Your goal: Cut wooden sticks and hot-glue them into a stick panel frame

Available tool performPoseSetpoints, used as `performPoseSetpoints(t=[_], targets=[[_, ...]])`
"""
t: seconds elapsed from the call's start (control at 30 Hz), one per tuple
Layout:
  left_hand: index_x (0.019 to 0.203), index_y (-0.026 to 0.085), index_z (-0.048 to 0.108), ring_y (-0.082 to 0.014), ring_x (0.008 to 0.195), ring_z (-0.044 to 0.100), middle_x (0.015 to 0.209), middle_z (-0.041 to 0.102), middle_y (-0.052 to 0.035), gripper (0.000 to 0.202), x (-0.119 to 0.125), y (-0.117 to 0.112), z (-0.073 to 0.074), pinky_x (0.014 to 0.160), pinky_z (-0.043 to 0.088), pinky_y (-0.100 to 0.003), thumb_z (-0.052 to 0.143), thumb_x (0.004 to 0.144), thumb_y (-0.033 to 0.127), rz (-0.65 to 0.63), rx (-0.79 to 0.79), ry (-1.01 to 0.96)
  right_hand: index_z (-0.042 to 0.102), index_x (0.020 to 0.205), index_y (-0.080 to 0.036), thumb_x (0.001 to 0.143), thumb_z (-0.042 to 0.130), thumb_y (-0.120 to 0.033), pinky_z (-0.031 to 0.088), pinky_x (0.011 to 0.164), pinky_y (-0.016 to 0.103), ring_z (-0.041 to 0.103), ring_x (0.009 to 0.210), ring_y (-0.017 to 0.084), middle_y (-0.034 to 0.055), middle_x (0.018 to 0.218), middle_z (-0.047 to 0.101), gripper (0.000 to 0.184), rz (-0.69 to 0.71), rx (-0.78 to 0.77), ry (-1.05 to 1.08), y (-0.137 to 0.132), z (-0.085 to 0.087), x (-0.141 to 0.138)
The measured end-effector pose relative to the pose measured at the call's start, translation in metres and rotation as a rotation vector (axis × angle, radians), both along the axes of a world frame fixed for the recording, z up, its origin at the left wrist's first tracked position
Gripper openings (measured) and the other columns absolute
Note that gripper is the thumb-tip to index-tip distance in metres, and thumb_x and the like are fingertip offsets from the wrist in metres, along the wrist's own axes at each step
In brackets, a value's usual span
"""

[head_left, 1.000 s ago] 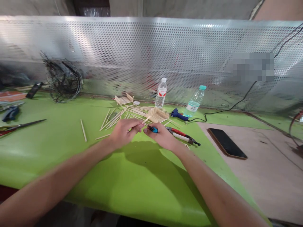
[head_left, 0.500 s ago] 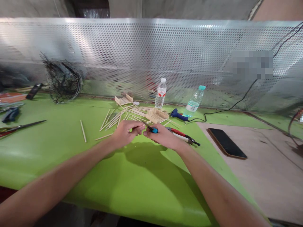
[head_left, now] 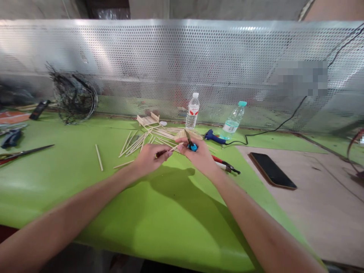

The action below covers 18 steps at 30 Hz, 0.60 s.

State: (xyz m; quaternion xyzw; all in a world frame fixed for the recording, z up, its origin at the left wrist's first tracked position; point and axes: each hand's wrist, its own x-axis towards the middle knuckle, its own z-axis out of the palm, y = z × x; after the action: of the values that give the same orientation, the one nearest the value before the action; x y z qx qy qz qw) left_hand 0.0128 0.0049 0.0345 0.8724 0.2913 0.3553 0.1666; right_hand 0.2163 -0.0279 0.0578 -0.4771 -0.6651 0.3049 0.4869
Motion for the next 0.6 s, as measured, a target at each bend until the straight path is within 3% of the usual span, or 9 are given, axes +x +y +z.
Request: performPoseSetpoints(t=[0.17, 0.43, 0.6], targets=[[0.082, 0.018, 0.069, -0.0100, 0.054, 0.056, 0.065, 0.067, 0.0008, 0.022, 0.0015, -0.0041, 0.0022, 0.052, 0.042, -0.023, 0.054, 0.094, 0.028, 0.017, -0.004, 0.014, 0.072, 0.085, -0.016, 0.078, 0.064, -0.042, 0.041, 0.062, 0.027, 0.050, 0.063, 0.013, 0.0002, 0.070, 0.062, 0.028, 0.044, -0.017, -0.024, 0.0002, -0.0036, -0.0006], [0.084, 0.018, 0.070, -0.0095, 0.053, 0.055, 0.068, 0.068, 0.0003, 0.022, 0.0036, -0.0069, 0.0060, 0.048, 0.041, -0.022, 0.054, 0.094, 0.030, -0.006, -0.065, -0.055, 0.071, 0.089, -0.016, 0.078, 0.062, -0.038, 0.037, 0.058, 0.027, 0.047, 0.060, 0.012, 0.0000, 0.070, 0.062, 0.026, 0.063, -0.051, -0.014, -0.0017, -0.0019, -0.0018], [0.085, 0.018, 0.073, -0.0114, 0.058, 0.059, 0.072, 0.072, -0.0016, 0.023, 0.0024, -0.0034, 0.0033, 0.054, 0.045, -0.024, 0.056, 0.093, 0.032, 0.080, -0.066, -0.035, 0.059, 0.090, -0.020, 0.075, 0.064, -0.036, 0.038, 0.061, 0.027, 0.047, 0.064, 0.013, -0.0039, 0.069, 0.053, 0.022, -0.070, -0.021, -0.096, 0.0011, -0.0043, 0.0014]])
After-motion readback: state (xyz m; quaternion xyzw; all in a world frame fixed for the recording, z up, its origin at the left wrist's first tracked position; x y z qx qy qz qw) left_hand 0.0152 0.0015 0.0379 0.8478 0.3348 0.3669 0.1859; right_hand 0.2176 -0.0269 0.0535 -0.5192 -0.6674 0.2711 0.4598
